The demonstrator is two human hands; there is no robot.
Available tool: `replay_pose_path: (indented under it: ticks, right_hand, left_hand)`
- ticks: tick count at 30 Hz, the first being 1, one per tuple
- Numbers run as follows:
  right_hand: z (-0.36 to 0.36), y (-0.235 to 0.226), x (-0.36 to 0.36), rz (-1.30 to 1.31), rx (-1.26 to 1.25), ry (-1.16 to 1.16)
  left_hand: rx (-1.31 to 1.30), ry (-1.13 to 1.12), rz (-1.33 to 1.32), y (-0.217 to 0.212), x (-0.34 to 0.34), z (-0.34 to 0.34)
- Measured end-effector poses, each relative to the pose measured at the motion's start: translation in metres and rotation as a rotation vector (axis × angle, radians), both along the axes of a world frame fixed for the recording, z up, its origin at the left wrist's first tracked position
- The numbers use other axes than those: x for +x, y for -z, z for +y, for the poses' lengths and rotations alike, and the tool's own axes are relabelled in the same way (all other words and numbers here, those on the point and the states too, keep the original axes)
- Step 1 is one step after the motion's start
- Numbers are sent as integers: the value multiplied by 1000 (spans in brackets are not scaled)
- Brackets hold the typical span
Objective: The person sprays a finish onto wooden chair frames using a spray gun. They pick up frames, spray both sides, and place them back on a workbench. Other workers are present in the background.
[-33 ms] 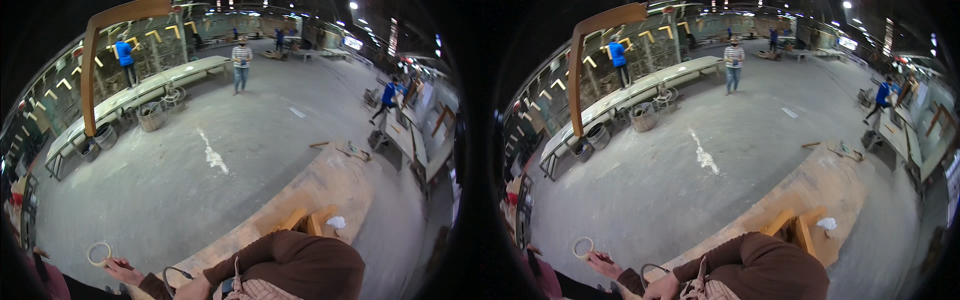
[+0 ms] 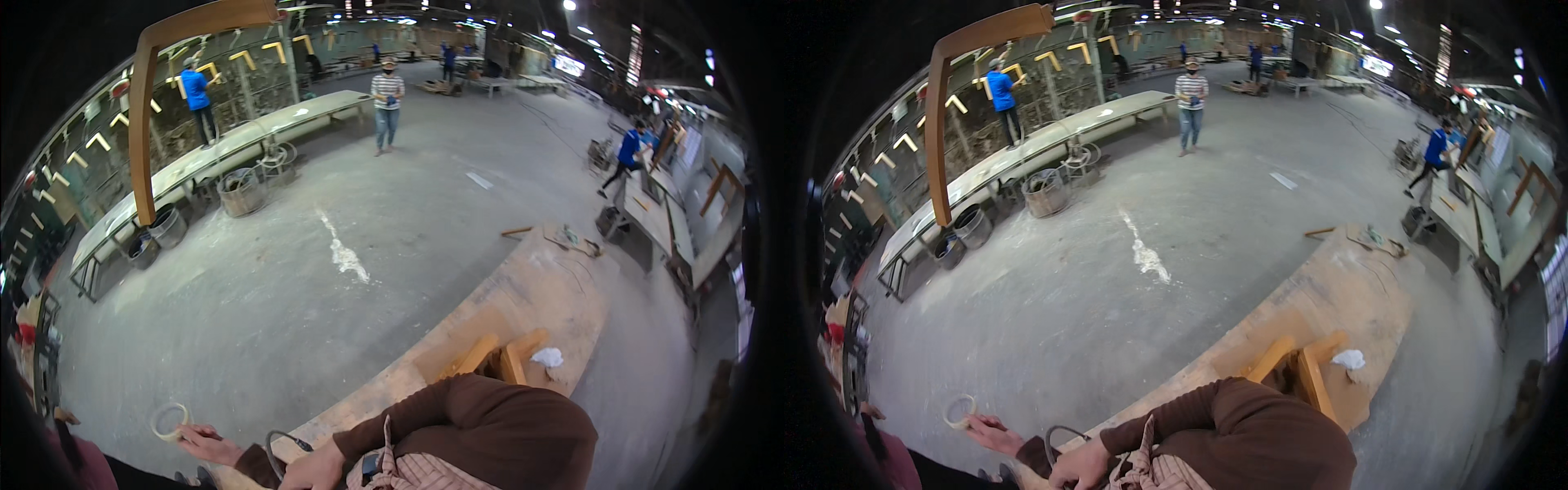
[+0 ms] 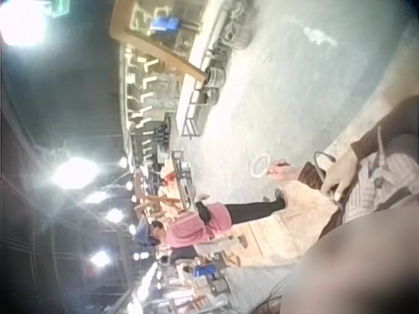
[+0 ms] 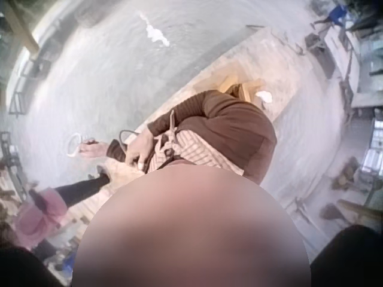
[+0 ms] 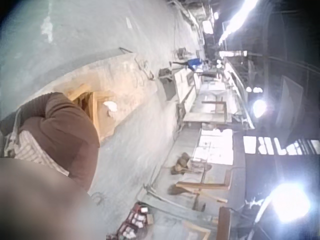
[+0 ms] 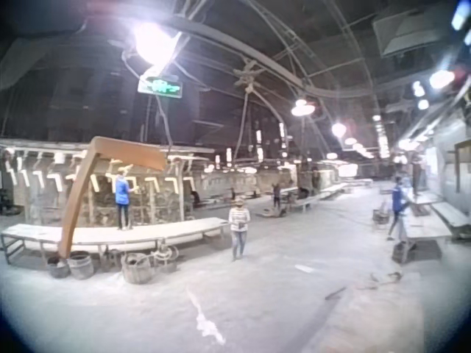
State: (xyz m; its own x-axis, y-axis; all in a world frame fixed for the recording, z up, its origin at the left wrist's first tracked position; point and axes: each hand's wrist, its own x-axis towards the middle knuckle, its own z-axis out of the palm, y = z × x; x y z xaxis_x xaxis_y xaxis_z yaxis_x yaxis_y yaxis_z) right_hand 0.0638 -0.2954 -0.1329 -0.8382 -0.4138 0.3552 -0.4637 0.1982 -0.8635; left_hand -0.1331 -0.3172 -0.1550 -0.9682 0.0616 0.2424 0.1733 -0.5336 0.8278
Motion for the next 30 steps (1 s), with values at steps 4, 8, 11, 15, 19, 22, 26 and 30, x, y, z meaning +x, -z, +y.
replay_pose_path:
  ticks: [4,8,11,15,19,22,26,30]
  right_hand:
    - [11,-14,-12,-64,-39,122]
    - [-5,-14,-43,14,70,386]
    - [-10,-20,-62,-68,75,392]
    - [-17,-35,-63,-161,74,403]
    - [-2,-53,-38,-219,110,718]
    - [17,-60,5,-49,78,1100]
    - [35,-60,61,17,-39,1610]
    - [35,-63,78,149,10,1816]
  left_hand:
    - [-591,-158,3,69,-6,10]
    - [-840,300,181,129,-15,-13]
    - [-1067,858,304,139,12,-12]
    - [-949,1603,224,89,56,5]
    - [-824,1552,-10,12,76,43]
    - [-423,1300,-81,-25,91,44]
    - [-307,1501,232,-49,89,41]
    - [-379,1491,472,-52,92,36]
